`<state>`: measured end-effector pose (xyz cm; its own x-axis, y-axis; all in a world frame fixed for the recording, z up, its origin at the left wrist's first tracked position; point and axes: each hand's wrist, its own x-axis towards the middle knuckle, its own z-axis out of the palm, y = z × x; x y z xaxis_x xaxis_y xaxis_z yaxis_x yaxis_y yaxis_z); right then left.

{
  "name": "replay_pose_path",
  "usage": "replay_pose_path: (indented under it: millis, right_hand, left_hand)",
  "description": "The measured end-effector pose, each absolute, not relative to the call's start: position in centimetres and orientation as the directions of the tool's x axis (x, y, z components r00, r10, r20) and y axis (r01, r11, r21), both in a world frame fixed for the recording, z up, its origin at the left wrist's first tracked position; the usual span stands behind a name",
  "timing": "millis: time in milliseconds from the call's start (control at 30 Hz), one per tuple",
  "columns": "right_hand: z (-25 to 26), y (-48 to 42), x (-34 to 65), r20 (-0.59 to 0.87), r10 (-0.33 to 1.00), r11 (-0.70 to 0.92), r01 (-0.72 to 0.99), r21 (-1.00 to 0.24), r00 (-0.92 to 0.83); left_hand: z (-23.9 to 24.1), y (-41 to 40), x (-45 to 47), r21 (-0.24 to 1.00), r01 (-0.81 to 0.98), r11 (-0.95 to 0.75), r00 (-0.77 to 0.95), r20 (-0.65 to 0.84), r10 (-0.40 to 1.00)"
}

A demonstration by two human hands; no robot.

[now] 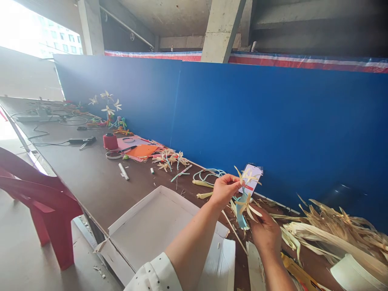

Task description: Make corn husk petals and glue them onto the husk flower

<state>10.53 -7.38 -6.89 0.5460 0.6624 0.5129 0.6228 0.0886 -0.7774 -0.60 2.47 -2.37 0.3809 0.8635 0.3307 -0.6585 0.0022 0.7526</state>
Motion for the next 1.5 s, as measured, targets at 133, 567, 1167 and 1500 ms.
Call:
replay_pose_path:
  millis: [133,567,1167,1500]
  right_hand:
    - [-7.0,-7.4,10.8,0.51,0.66,0.069,0.631,-0.772,0.552]
    - [-6.2,-7.6,10.5,0.451,0.602,0.023,0.551,-0.834,0.659]
    - [-7.4,-7.2,10.8,0.516,0.62,0.075,0.609,-0.79,0.592]
    - [-8.1,-6.9,11.1,0.603,0.623,0.099,0.713,-0.694,0.499]
  left_hand:
    - [-2.5,2.5,-0.5,0.775,-0.632,0.016,0.401,0.309,0.862]
    - [-3.0,2.3,-0.6,0.846,-0.534,-0.007,0.495,0.32,0.808]
    - [-3.2,4.0,-1.7,0.763,-0.645,0.028,0.389,0.297,0.872]
    - [-2.3,4.6,-2.9,0.691,-0.713,0.12,0.414,0.275,0.868]
